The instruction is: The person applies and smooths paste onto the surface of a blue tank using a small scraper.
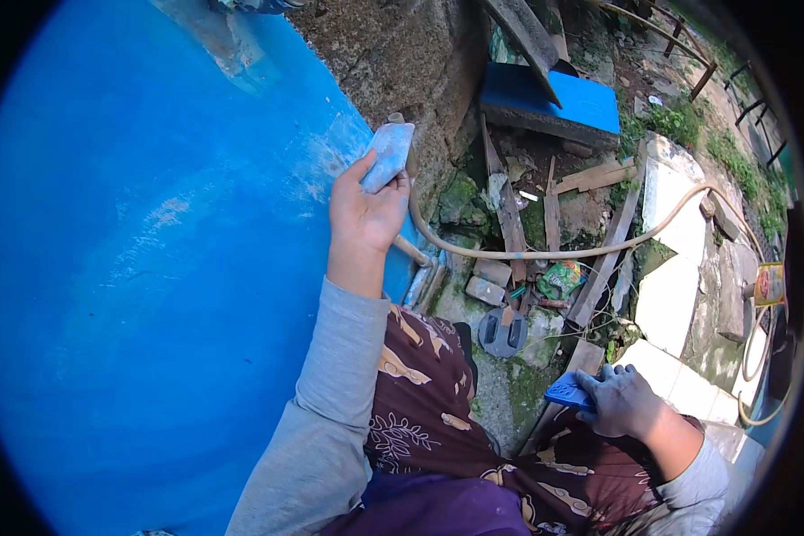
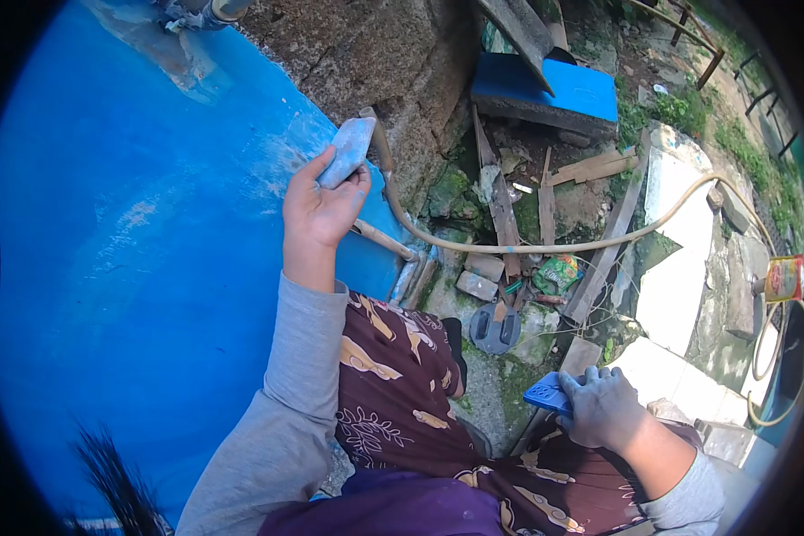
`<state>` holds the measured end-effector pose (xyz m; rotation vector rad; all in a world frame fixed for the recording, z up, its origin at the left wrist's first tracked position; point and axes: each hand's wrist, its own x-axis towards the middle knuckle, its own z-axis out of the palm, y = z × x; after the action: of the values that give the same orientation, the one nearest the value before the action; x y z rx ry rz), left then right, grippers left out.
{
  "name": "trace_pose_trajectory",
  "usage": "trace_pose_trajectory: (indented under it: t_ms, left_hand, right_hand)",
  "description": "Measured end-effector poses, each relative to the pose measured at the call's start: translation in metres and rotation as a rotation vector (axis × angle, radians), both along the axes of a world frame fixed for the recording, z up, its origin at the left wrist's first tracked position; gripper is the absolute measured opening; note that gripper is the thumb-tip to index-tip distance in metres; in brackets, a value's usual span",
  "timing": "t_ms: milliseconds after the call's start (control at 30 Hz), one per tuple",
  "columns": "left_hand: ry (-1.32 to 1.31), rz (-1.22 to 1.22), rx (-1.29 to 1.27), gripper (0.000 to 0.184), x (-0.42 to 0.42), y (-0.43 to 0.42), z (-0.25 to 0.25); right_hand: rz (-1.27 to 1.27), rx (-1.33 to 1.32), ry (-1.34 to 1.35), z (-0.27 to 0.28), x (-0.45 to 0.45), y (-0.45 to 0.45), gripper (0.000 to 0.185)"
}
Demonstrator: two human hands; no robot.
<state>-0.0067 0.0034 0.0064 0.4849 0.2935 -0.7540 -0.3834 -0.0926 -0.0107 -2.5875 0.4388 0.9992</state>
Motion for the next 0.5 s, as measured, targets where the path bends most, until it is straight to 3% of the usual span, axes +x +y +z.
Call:
trace_pose_trajectory:
  t_ms: [500]
  left_hand:
    - [0.010, -0.021, -0.012, 0.031, 0.008, -0.005, -0.009]
  right_hand:
    - [0.037, -0.021, 0.009, 0.003, 0.000, 0.002, 0.061]
